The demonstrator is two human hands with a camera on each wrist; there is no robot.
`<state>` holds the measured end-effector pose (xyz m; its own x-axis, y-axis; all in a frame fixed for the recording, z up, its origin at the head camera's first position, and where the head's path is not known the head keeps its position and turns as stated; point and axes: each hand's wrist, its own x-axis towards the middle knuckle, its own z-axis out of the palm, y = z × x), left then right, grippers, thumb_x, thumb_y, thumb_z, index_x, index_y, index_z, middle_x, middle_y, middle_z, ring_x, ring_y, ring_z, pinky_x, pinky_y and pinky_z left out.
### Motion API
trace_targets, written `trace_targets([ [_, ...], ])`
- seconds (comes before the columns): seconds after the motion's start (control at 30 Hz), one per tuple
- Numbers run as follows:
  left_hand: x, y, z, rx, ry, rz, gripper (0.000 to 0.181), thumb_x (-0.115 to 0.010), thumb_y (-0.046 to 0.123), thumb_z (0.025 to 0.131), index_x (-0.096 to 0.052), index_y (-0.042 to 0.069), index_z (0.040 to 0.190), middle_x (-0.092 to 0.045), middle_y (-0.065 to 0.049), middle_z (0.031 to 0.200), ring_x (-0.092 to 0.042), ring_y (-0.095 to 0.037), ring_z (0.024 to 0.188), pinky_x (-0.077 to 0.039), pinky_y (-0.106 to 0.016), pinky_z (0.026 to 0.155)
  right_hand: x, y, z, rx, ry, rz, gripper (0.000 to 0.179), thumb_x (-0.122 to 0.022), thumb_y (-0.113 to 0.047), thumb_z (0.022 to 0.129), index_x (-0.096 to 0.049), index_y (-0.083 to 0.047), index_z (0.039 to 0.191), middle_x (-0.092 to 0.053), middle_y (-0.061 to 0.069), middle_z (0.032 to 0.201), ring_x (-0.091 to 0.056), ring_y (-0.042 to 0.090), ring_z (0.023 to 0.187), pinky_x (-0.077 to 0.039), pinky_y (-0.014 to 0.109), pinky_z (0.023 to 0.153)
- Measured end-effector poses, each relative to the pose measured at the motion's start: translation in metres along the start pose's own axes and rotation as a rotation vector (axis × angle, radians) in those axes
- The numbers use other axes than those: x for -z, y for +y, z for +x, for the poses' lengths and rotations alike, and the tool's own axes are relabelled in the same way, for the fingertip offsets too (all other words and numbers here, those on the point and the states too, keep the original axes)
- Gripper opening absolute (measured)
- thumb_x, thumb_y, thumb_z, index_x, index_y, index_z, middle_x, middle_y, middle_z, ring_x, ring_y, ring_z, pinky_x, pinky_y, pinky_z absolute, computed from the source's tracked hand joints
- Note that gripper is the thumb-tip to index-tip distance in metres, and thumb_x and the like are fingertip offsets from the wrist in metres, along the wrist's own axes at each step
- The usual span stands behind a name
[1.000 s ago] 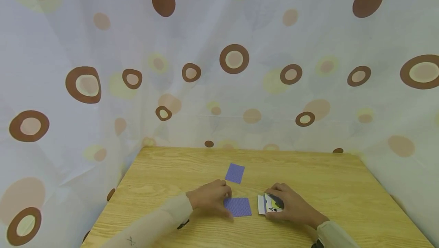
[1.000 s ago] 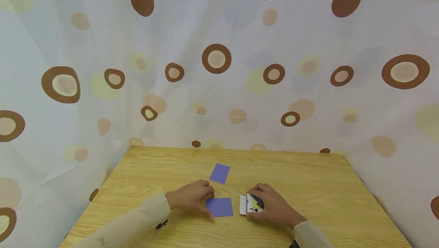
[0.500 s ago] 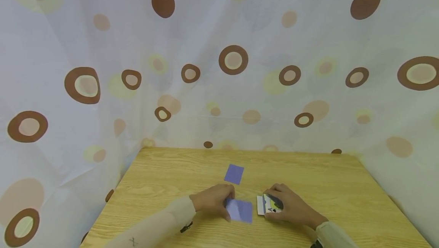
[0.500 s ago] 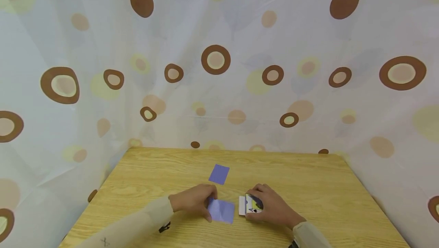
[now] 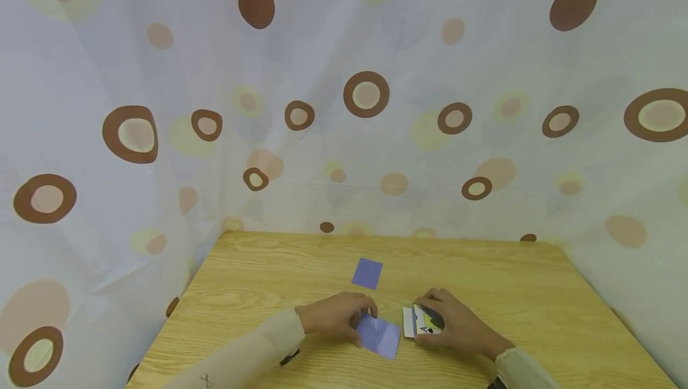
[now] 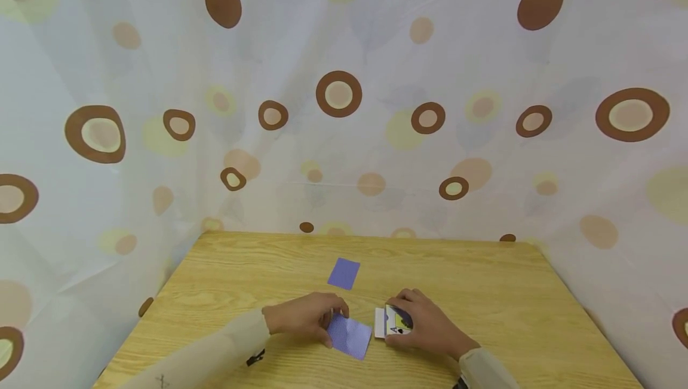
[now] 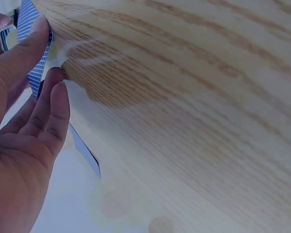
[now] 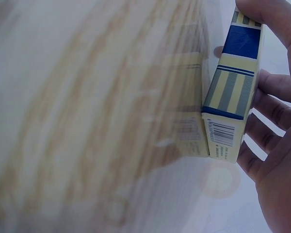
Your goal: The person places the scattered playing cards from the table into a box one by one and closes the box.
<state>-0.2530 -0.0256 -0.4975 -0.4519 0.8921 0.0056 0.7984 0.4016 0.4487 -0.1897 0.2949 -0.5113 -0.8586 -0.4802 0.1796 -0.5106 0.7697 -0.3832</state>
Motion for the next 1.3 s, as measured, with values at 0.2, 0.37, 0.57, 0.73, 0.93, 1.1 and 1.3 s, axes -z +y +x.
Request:
trace_targets([
  [0.2, 0.002, 0.001, -0.001, -0.051, -0.022, 0.114, 0.055, -0.089, 0.030, 0.082, -0.066, 0.010, 0.128, -0.060, 0.007, 0.110, -0.051, 0.004, 0.086, -0.043, -0.008, 0.076, 0.000, 0.001, 0.000, 0.001, -0.003, 0.007, 0.075, -0.073, -0.068, 0.085, -0.066, -0.014, 0.137, -0.053, -0.011, 0.121, -0.050, 0.008, 0.105, -0.051, 0.040, 0.091],
  [0.37, 0.003, 0.004, -0.002, -0.041, -0.078, 0.112, 0.059, -0.088, 0.036, 0.083, -0.069, 0.005, 0.130, -0.058, 0.006, 0.110, -0.050, 0.004, 0.086, -0.044, -0.008, 0.074, 0.001, 0.001, -0.001, 0.002, -0.006, 0.011, 0.075, -0.073, -0.067, 0.085, -0.065, -0.014, 0.137, -0.053, -0.010, 0.122, -0.051, 0.009, 0.107, -0.052, 0.042, 0.092],
  [0.57, 0.003, 0.005, -0.002, -0.036, -0.101, 0.128, 0.069, -0.088, 0.045, 0.081, -0.067, 0.005, 0.134, -0.057, 0.004, 0.115, -0.050, 0.002, 0.093, -0.044, -0.007, 0.078, 0.002, 0.001, 0.000, 0.014, 0.001, 0.011, 0.073, -0.073, -0.066, 0.086, -0.065, -0.013, 0.137, -0.054, -0.010, 0.122, -0.052, 0.010, 0.107, -0.052, 0.043, 0.092],
  [0.73, 0.004, 0.006, -0.003, -0.032, -0.071, 0.193, 0.066, -0.088, 0.043, 0.082, -0.068, 0.005, 0.132, -0.059, 0.003, 0.116, -0.052, 0.001, 0.095, -0.043, -0.007, 0.081, 0.002, 0.000, 0.000, 0.009, -0.009, 0.017, 0.074, -0.073, -0.066, 0.086, -0.065, -0.012, 0.137, -0.054, -0.009, 0.122, -0.052, 0.011, 0.108, -0.052, 0.043, 0.092],
  [0.93, 0.002, -0.001, -0.007, -0.004, -0.024, 0.172, 0.065, -0.086, 0.046, 0.083, -0.065, 0.008, 0.132, -0.058, 0.004, 0.117, -0.053, -0.001, 0.102, -0.044, -0.012, 0.091, 0.002, -0.002, -0.001, -0.003, -0.023, 0.019, 0.074, -0.073, -0.066, 0.086, -0.065, -0.013, 0.137, -0.053, -0.009, 0.123, -0.052, 0.011, 0.109, -0.052, 0.044, 0.093],
  [1.1, 0.006, -0.004, -0.009, 0.028, 0.031, 0.138, 0.069, -0.081, 0.050, 0.087, -0.061, 0.008, 0.137, -0.058, 0.002, 0.124, -0.055, -0.005, 0.110, -0.046, -0.018, 0.096, 0.004, -0.003, -0.001, 0.023, -0.009, 0.019, 0.072, -0.074, -0.064, 0.086, -0.065, -0.012, 0.136, -0.054, -0.008, 0.121, -0.053, 0.012, 0.109, -0.052, 0.045, 0.092],
  [1.3, 0.014, -0.002, -0.007, 0.054, 0.063, 0.107, 0.069, -0.082, 0.049, 0.086, -0.062, 0.006, 0.136, -0.058, 0.002, 0.120, -0.057, -0.005, 0.101, -0.048, -0.015, 0.086, 0.005, -0.003, 0.000, 0.036, -0.012, 0.020, 0.072, -0.074, -0.064, 0.087, -0.065, -0.012, 0.136, -0.055, -0.007, 0.121, -0.053, 0.014, 0.109, -0.052, 0.045, 0.091],
])
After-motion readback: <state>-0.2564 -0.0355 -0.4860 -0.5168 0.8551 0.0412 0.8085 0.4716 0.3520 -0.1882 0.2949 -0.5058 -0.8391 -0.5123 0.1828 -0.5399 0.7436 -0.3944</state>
